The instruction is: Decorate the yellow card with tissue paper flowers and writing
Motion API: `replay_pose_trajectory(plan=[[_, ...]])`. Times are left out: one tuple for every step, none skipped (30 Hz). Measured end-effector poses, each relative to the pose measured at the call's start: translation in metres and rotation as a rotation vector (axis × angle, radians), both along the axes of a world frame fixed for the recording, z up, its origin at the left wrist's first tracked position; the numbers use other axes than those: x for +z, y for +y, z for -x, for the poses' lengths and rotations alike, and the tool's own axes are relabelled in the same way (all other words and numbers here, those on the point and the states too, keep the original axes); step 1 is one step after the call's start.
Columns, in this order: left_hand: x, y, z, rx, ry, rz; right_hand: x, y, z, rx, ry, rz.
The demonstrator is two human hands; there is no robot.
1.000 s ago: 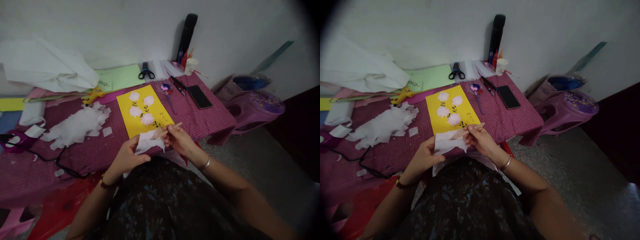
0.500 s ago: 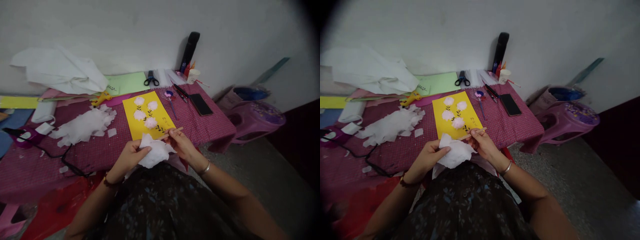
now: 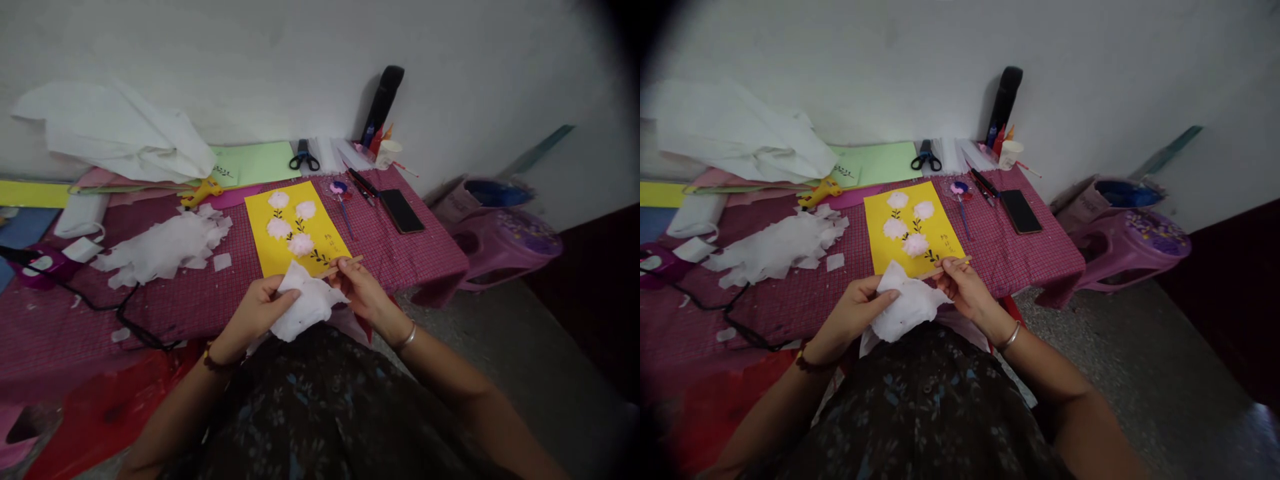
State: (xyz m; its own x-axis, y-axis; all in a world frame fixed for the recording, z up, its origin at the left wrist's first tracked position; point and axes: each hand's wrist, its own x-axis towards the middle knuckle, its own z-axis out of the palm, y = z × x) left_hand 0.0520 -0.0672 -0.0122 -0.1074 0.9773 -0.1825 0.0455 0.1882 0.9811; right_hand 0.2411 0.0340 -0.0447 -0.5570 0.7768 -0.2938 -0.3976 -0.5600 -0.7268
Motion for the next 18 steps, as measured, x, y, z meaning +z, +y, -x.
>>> replay_pose_trajectory(plan=[[-0.001,0.000,0.000,0.002,0.003,-0.006,-0.001,0.000,0.000,0.005,0.004,-0.002],[-0.002,0.001,-0.001,0.003,0.003,-0.011,-0.001,-0.001,0.000,0.011,0.007,-0.003],[-0.003,0.001,-0.001,0.000,-0.002,-0.014,-0.001,-0.001,0.001,0.017,0.010,-0.003],[-0.004,0.002,-0.002,-0.006,-0.014,-0.013,-0.001,-0.002,0.001,0.024,0.012,0.000],[-0.005,0.002,-0.003,-0.014,-0.032,-0.009,-0.001,-0.003,0.001,0.033,0.012,0.005],[-0.006,0.002,-0.004,-0.020,-0.055,-0.001,-0.001,-0.003,0.002,0.040,0.014,0.010],[-0.007,0.002,-0.005,-0.025,-0.077,0.010,0.000,-0.004,0.002,0.045,0.016,0.014],[-0.007,0.002,-0.006,-0.028,-0.094,0.019,0.001,-0.004,0.003,0.045,0.017,0.014],[-0.006,0.002,-0.007,-0.027,-0.105,0.027,0.001,-0.005,0.003,0.040,0.015,0.010],[-0.006,0.002,-0.008,-0.025,-0.111,0.032,0.002,-0.005,0.003,0.034,0.010,0.002],[-0.005,0.002,-0.009,-0.022,-0.111,0.037,0.002,-0.005,0.003,0.026,0.003,-0.007],[-0.003,0.002,-0.010,-0.018,-0.106,0.042,0.003,-0.004,0.002,0.020,-0.006,-0.015],[-0.002,0.002,-0.011,-0.013,-0.099,0.047,0.003,-0.004,0.002,0.016,-0.014,-0.020],[-0.001,0.002,-0.011,-0.008,-0.092,0.051,0.002,-0.004,0.002,0.014,-0.019,-0.023],[-0.001,0.002,-0.011,-0.005,-0.082,0.053,0.002,-0.004,0.002,0.014,-0.019,-0.026],[0.000,0.002,-0.011,-0.003,-0.071,0.052,0.002,-0.004,0.002,0.014,-0.017,-0.028],[0.000,0.002,-0.011,-0.003,-0.060,0.050,0.001,-0.004,0.002,0.016,-0.014,-0.029],[-0.001,0.002,-0.011,-0.004,-0.051,0.048,0.000,-0.005,0.002,0.020,-0.009,-0.030]])
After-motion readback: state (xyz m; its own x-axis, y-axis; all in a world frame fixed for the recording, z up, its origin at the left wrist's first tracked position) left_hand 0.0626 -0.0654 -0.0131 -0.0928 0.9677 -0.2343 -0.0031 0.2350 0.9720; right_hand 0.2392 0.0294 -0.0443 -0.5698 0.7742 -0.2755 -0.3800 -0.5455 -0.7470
